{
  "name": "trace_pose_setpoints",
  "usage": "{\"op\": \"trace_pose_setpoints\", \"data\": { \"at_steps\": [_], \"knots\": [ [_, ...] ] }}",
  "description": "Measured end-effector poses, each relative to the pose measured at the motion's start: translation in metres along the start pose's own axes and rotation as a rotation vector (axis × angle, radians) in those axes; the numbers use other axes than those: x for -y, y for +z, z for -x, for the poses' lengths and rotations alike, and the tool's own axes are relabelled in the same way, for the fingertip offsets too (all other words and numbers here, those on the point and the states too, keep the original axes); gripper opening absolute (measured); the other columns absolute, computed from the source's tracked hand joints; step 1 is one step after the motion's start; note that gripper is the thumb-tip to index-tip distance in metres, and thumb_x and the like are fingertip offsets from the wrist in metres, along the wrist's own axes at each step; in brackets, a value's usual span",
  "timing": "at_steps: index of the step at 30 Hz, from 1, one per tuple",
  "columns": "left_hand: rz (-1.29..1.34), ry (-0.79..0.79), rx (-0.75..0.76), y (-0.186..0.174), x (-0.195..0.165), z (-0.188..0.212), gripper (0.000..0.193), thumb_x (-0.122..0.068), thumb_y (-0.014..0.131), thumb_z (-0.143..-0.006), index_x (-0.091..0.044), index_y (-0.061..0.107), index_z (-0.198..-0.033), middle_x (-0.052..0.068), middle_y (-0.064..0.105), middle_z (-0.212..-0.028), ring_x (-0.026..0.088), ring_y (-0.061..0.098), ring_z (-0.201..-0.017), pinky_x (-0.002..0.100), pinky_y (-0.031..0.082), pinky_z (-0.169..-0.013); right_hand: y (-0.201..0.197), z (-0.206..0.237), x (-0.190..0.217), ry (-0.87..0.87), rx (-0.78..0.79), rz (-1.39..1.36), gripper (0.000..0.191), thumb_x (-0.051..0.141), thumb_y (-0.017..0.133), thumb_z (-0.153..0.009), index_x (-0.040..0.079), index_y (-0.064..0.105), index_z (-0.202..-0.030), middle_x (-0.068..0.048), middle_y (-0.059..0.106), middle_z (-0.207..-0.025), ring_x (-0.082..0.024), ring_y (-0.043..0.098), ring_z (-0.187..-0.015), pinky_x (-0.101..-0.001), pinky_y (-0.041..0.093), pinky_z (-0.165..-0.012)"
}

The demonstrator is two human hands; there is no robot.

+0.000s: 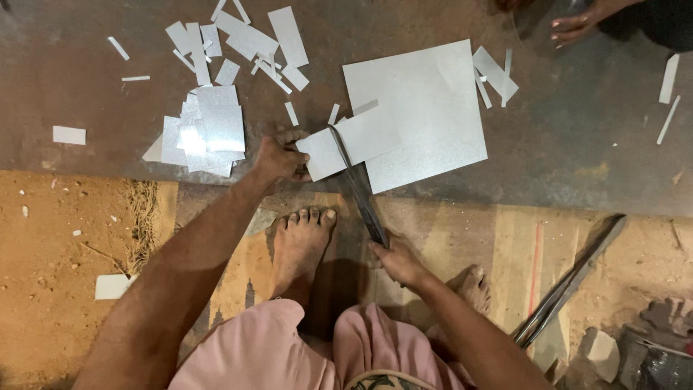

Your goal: The person sits on the ground and cuts white sheets into narrow strips using large hand shears, placing the cut strips onto a growing pile beside the remaining sheet. They reposition the sheet and trim pieces one after another across the episode.

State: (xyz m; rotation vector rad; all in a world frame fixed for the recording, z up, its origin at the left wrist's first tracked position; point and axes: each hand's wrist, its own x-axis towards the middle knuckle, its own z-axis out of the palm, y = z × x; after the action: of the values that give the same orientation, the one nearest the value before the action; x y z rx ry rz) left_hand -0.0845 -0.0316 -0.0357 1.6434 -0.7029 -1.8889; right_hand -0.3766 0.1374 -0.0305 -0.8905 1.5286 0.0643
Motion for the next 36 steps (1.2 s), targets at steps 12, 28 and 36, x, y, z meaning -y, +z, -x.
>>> {"op": "trace_pose_setpoints", "data": {
  "at_steps": [12,28,36],
  "knots": [
    [0.148,-0.070,-0.130,-0.045,-0.025,0.023,0.052,0.000,0.066,-0.090,-0.009,0.056,-0.140,0.007,0.066,-0.120,0.029,0.068,-0.111,0.038,0.069,-0.083,0.003,0.013,0.036,-0.029,-0.204,0.682,0.060,0.052,0.052,-0.099,0.002,0.050,-0.132,-0.026,0.065,-0.114,-0.042,0.071,-0.098,-0.0539,0.059,-0.083],
    [-0.697,0.219,-0.651,-0.141,-0.034,0.024,0.031,-0.015,0.078,-0.097,0.003,0.065,-0.118,0.019,0.073,-0.098,0.027,0.072,-0.083,0.039,0.064,-0.073,-0.076,-0.085,0.162,-0.190,-0.661,0.263,0.082,0.033,0.089,-0.076,0.004,0.044,-0.139,-0.016,0.065,-0.110,-0.030,0.065,-0.101,-0.0412,0.054,-0.091],
    [-0.130,0.164,0.015,-0.045,-0.073,0.048,0.052,0.000,0.070,-0.088,-0.001,0.054,-0.137,0.015,0.071,-0.112,0.024,0.073,-0.098,0.032,0.067,-0.078,-0.096,-0.037,0.143,-0.416,-0.221,-0.568,0.015,0.018,0.069,-0.097,0.004,0.069,-0.103,0.000,0.066,-0.084,-0.009,0.058,-0.074,-0.0263,0.054,-0.067]
  ]
}}
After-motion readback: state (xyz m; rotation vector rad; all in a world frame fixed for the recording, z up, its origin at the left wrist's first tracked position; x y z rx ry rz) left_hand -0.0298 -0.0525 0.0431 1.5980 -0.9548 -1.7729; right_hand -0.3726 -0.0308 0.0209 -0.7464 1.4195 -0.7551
